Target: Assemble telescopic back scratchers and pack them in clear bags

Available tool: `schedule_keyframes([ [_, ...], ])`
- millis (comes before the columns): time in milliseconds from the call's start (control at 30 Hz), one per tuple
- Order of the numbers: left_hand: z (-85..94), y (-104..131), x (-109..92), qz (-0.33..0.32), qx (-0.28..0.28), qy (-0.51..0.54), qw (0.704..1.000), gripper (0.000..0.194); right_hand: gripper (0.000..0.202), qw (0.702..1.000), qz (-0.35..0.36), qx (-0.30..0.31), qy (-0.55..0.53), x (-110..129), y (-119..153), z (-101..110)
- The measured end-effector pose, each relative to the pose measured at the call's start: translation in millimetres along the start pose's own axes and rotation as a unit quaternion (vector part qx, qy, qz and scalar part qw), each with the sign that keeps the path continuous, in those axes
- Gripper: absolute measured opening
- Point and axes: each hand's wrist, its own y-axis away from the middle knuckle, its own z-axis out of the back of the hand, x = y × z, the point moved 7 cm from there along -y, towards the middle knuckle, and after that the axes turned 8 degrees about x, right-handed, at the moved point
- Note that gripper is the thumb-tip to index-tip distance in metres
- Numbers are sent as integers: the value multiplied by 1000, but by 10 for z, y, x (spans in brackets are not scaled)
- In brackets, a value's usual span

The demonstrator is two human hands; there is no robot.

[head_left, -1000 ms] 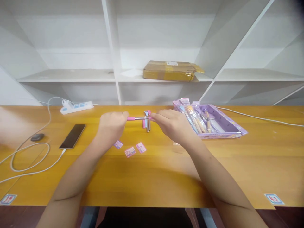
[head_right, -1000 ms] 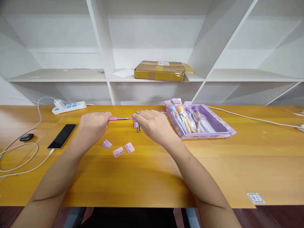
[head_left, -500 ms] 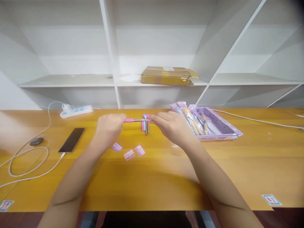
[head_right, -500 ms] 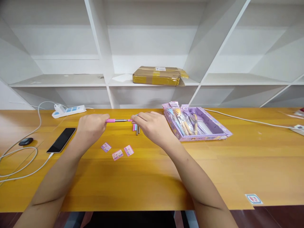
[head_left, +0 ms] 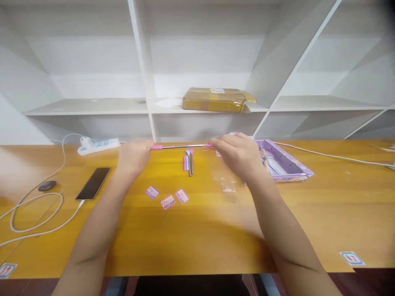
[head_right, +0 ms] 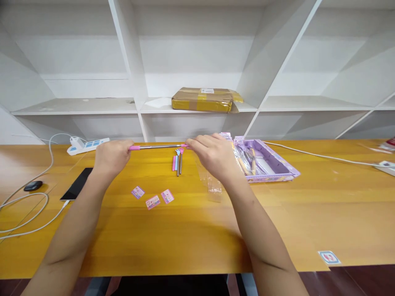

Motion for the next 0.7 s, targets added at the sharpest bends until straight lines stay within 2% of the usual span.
schedule_keyframes([
  [100,70,-28,315,34,-52,-7,998,27,29,999,-30,-29,-2,-297,83,116],
  [200,173,23,797,96,-101,-12,990,26,27,993,-81,-85,21,-705,253,330],
  [300,253,128,1273,135,-128,8,983,29,29,977,-140,-148,70,-1167,525,569],
  [400,275,210,1572,152,-129,40,979,37,40,957,-202,-189,92,-1570,808,730],
  [500,265,214,1613,144,-121,44,981,41,45,948,-229,-202,93,-1785,966,800],
  [600,215,154,1525,120,-108,46,986,40,41,949,-198,-229,85,-1799,1002,856],
  [700,122,72,1459,96,-93,47,990,33,31,963,-174,-195,66,-1765,952,817],
])
